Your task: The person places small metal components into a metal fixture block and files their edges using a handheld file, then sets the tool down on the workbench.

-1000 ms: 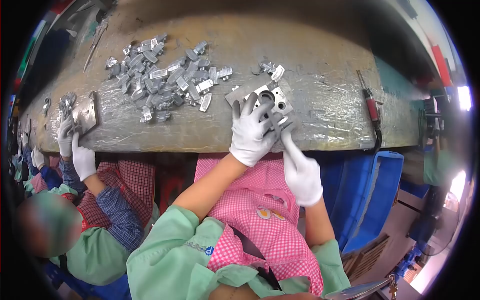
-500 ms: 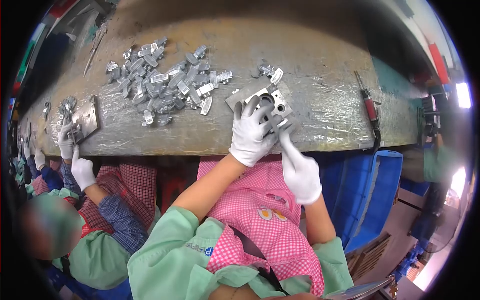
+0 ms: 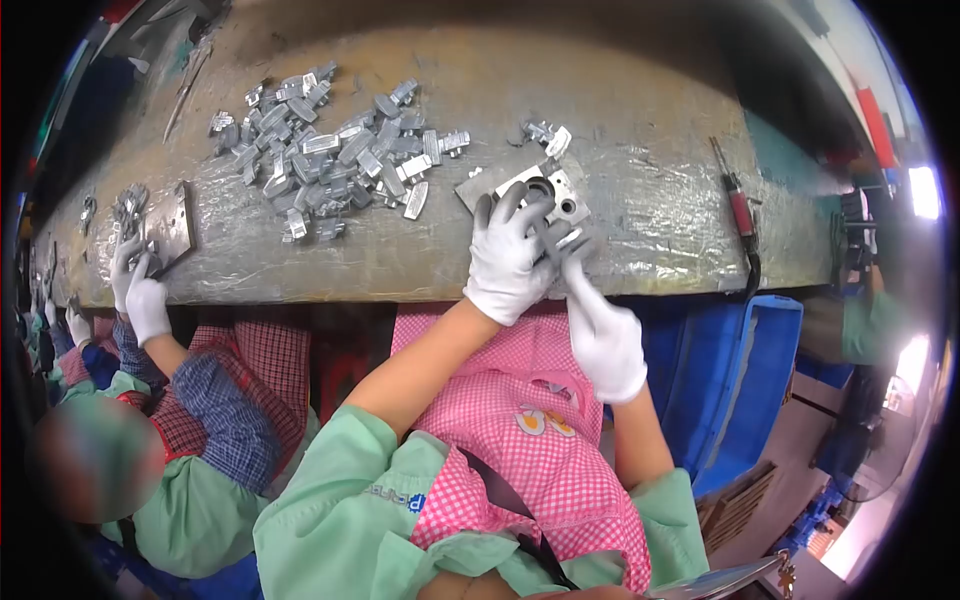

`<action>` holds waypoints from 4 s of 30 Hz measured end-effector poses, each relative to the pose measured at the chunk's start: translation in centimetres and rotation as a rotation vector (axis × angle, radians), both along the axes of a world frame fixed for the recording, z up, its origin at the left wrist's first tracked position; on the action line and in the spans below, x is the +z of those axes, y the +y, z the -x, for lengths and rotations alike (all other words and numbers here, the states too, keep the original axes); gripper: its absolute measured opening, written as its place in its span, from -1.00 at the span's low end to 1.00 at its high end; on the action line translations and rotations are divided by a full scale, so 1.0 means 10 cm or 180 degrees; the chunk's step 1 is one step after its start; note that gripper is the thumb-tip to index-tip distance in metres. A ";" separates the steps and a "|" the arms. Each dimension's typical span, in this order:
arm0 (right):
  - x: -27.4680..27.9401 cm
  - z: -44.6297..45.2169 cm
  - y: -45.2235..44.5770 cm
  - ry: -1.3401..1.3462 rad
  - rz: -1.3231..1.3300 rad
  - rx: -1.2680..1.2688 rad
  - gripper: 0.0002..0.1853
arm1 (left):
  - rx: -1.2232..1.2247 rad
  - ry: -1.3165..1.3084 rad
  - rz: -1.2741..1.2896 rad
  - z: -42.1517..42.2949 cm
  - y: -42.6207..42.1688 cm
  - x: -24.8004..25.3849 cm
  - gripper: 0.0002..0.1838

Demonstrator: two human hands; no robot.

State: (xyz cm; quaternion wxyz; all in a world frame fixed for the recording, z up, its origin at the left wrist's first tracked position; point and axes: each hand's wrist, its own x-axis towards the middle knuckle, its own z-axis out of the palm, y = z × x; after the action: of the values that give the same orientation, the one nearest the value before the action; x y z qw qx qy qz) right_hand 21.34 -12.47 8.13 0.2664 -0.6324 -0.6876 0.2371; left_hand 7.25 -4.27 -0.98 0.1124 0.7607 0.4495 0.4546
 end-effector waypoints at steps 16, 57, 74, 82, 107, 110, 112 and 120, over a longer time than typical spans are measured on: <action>0.03 0.07 -0.06 -0.0151 0.0267 -0.0186 -0.51 | -0.0065 0.0157 0.0218 0.04 0.01 0.07 -0.62; -0.13 -0.13 0.18 0.0047 -0.0464 -0.0037 -0.51 | 0.0002 0.0468 0.0332 -0.05 0.06 0.19 -0.60; 0.00 -0.15 0.16 0.0010 0.0088 0.0064 -0.50 | -0.0098 0.0194 0.0213 -0.02 0.03 0.03 -0.54; 0.05 -0.25 -0.17 -0.0138 0.0242 0.0134 -0.50 | -0.0230 0.0308 0.0453 0.01 0.04 0.08 -0.53; -0.07 -0.23 0.21 0.0463 0.0292 -0.0069 -0.56 | -0.0159 0.0351 0.0265 0.01 0.04 0.15 -0.52; -0.15 -0.24 0.22 0.0246 -0.0397 0.0138 -0.54 | -0.0341 0.0402 0.0682 0.05 0.07 0.25 -0.50; -0.10 -0.26 0.23 0.0191 -0.0205 0.0174 -0.53 | -0.0333 0.0351 0.0738 0.04 0.08 0.29 -0.57; 0.03 -0.41 -0.21 0.0116 0.0410 0.0031 -0.48 | -0.0259 0.0380 0.0396 0.00 0.05 0.10 -0.57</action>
State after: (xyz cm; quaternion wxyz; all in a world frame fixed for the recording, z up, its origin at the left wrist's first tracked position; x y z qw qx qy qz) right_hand 25.41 -14.57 8.43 0.2365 -0.6405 -0.6690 0.2936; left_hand 7.24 -3.78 0.03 0.1509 0.7956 0.4515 0.3747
